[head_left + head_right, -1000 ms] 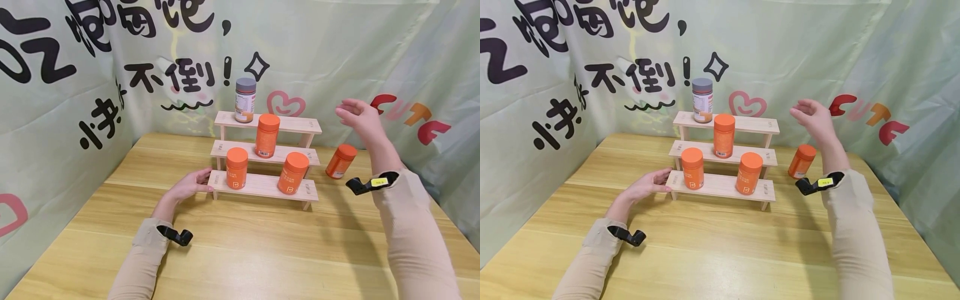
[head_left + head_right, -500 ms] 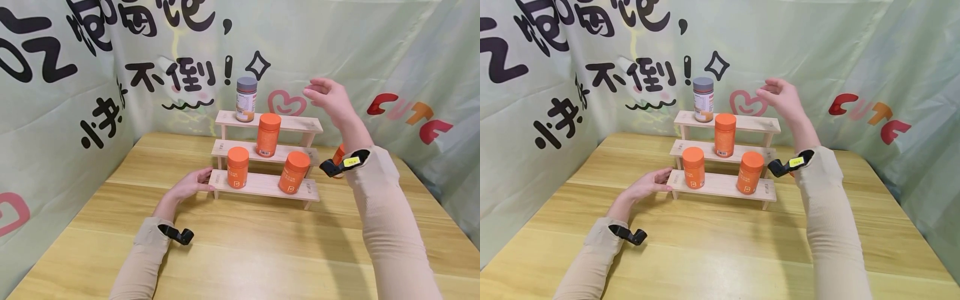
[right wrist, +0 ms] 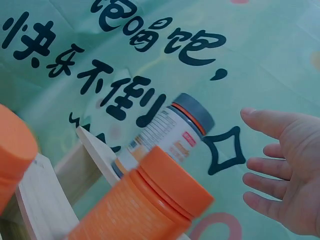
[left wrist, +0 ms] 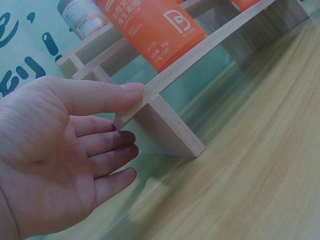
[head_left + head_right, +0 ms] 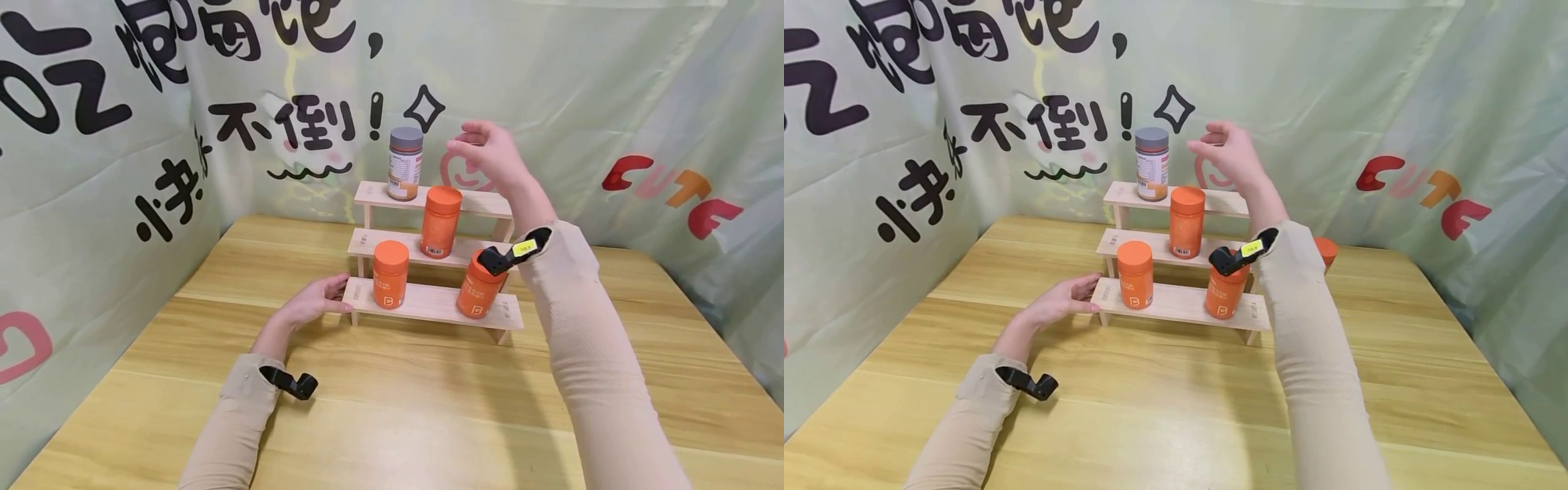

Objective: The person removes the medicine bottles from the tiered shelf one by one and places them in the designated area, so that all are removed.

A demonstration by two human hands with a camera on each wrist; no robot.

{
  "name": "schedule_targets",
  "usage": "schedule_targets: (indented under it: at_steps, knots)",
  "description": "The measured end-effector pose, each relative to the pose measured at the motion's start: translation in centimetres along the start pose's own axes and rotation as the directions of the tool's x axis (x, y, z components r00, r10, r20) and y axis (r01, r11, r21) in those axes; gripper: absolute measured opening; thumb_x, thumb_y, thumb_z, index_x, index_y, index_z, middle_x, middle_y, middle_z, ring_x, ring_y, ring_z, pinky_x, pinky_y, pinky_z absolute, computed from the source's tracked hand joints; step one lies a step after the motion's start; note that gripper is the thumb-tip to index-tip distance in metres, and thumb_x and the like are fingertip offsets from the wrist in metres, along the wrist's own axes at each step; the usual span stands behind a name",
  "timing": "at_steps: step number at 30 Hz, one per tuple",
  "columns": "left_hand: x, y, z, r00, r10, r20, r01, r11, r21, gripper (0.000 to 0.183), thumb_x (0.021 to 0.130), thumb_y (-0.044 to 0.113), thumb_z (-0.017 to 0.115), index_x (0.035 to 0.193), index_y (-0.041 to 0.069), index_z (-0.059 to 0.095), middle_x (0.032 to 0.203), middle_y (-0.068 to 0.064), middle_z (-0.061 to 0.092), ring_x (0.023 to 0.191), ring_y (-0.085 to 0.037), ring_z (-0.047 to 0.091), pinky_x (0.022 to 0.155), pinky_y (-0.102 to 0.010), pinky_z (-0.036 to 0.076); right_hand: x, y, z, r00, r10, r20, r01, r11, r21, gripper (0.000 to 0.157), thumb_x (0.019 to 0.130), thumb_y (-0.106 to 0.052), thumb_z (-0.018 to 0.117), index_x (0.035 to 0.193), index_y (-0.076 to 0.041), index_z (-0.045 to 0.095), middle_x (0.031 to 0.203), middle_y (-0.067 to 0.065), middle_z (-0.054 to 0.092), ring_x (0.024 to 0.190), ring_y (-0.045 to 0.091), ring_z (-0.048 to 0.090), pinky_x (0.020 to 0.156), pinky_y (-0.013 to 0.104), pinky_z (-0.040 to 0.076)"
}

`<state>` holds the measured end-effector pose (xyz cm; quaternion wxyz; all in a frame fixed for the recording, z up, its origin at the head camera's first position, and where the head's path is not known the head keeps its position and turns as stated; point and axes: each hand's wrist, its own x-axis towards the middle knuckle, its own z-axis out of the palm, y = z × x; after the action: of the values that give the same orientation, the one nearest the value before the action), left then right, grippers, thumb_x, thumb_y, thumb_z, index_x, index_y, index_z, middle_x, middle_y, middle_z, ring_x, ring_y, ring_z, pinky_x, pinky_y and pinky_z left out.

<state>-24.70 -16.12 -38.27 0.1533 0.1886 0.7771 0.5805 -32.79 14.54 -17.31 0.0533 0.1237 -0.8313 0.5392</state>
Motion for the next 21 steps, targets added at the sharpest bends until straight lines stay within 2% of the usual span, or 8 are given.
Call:
schedule_targets:
  at_steps: [4, 9, 13, 15, 21]
  knots:
    - [0.0, 0.0, -0.1, 1.0, 0.003, 0.002, -0.003, 1.0, -0.001, 0.078, 0.083, 0.002, 0.065, 0.143, -0.01, 0.016, 0.146, -0.027, 0.024, 0.134, -0.038, 0.024, 0.109, -0.046, 0.021, 0.6, -0.4, 1.2, 0.999, 0.045, 0.021, -0.044, 0.999, -0.016, 0.069, 0.087, -0.032, 0.063, 0.143, -0.008, 0.033, 0.136, 0.008, 0.047, 0.106, 0.024, 0.048, 0.075, 0.03, 0.045]
    - [0.0, 0.0, 0.0, 1.0, 0.004, 0.011, -0.003, 1.0, -0.008, 0.079, 0.083, 0.001, 0.064, 0.143, -0.01, 0.014, 0.147, -0.027, 0.022, 0.135, -0.037, 0.024, 0.11, -0.045, 0.02, 1.1, -0.8, 2.5, 0.995, 0.082, 0.061, -0.08, 0.996, -0.034, 0.072, 0.086, -0.033, 0.064, 0.145, -0.01, 0.03, 0.139, 0.006, 0.043, 0.118, 0.022, 0.044, 0.069, 0.03, 0.043]
    - [0.1, 0.0, 0.1, 1.0, -0.003, 0.013, 0.003, 1.0, -0.014, 0.08, 0.082, 0.0, 0.064, 0.144, -0.009, 0.014, 0.148, -0.025, 0.02, 0.135, -0.035, 0.022, 0.11, -0.043, 0.019, 1.4, -1.0, 3.4, 0.996, 0.065, 0.068, -0.06, 0.996, -0.071, 0.073, 0.086, -0.031, 0.065, 0.145, -0.007, 0.028, 0.14, 0.01, 0.042, 0.124, 0.022, 0.042, 0.088, 0.03, 0.045]
    - [0.1, -0.1, 0.1, 1.0, -0.003, 0.012, 0.003, 1.0, -0.014, 0.08, 0.082, 0.0, 0.064, 0.144, -0.009, 0.014, 0.148, -0.025, 0.019, 0.136, -0.035, 0.022, 0.11, -0.042, 0.019, 1.6, -1.0, 3.8, 0.996, 0.061, 0.069, -0.055, 0.995, -0.085, 0.073, 0.086, -0.031, 0.064, 0.145, -0.006, 0.028, 0.14, 0.011, 0.042, 0.123, 0.023, 0.043, 0.097, 0.032, 0.041]
    - [0.0, 0.1, 0.0, 1.0, 0.001, 0.005, -0.001, 1.0, -0.012, 0.08, 0.082, 0.0, 0.064, 0.144, -0.009, 0.014, 0.147, -0.026, 0.022, 0.135, -0.036, 0.023, 0.11, -0.044, 0.02, 2.2, -1.2, 5.3, 0.995, 0.059, 0.083, -0.054, 0.997, -0.061, 0.069, 0.086, -0.027, 0.066, 0.143, -0.006, 0.032, 0.134, 0.012, 0.047, 0.117, 0.022, 0.046, 0.096, 0.034, 0.042]
